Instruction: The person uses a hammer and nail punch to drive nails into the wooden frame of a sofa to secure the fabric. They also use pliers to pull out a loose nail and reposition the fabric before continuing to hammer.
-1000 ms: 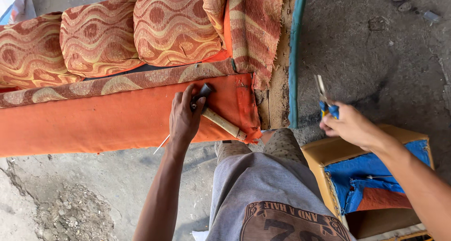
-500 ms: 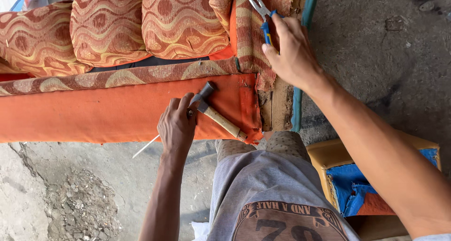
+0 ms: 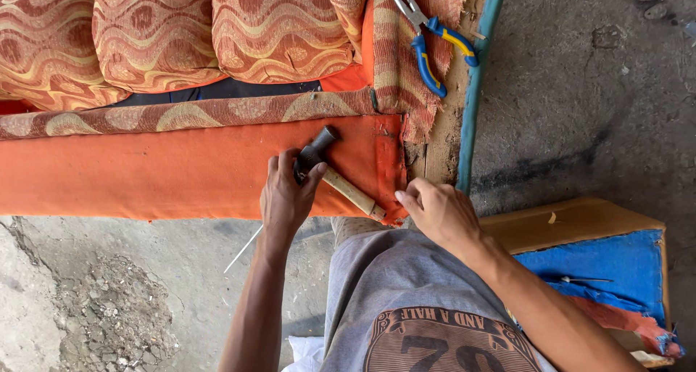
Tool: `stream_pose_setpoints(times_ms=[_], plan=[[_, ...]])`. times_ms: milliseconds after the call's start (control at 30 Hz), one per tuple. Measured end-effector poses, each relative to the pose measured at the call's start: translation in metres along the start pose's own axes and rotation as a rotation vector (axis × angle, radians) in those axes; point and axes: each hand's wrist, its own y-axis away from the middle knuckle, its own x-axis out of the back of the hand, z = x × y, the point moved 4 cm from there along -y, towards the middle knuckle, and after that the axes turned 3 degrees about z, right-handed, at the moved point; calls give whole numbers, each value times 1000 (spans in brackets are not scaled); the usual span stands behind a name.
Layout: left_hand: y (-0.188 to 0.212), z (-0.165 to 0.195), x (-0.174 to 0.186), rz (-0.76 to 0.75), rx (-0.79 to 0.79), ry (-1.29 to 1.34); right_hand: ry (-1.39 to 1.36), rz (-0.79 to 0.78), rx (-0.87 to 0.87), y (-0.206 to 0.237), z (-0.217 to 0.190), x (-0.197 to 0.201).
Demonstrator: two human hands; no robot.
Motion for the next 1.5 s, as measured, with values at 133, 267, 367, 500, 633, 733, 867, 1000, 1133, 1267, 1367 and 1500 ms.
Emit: stream_pose_setpoints(times_ms=[133, 267, 367, 500, 633, 733, 867, 1000, 1133, 1267, 1367, 1500], plan=[[-3, 1, 1, -18, 0, -32, 82, -89, -185, -9, 14, -12], [-9, -3, -1, -93, 39, -9, -243, -82, -239, -16, 12, -29], [-11, -6, -3, -116, 34, 12, -331, -191, -334, -20, 16, -48], [-14, -14, -6, -127, 21, 45, -513, -279, -304, -27, 19, -67], [-20, -21, -11, -140, -11, 67, -265, 1, -62, -39, 9, -66], [-22, -25, -13, -156, -20, 55, -242, 4, -109, -37, 3, -68], [-21, -27, -14, -164, -11, 73, -224, 6, -178, -28, -11, -63], [-21, -25, -14, -164, -19, 55, -185, -44, -151, -31, -29, -58], [-21, -23, -12, -131, -40, 45, -133, -29, -39, -42, -50, -59], [-15, -22, -9, -116, -64, 30, -174, -90, -30, -26, -57, -70], [-10, -20, -6, -93, -94, 31, -204, 141, 163, -2, -61, -62], [-4, -19, -3, -104, -72, 25, -163, 54, -20, 11, -43, -52]])
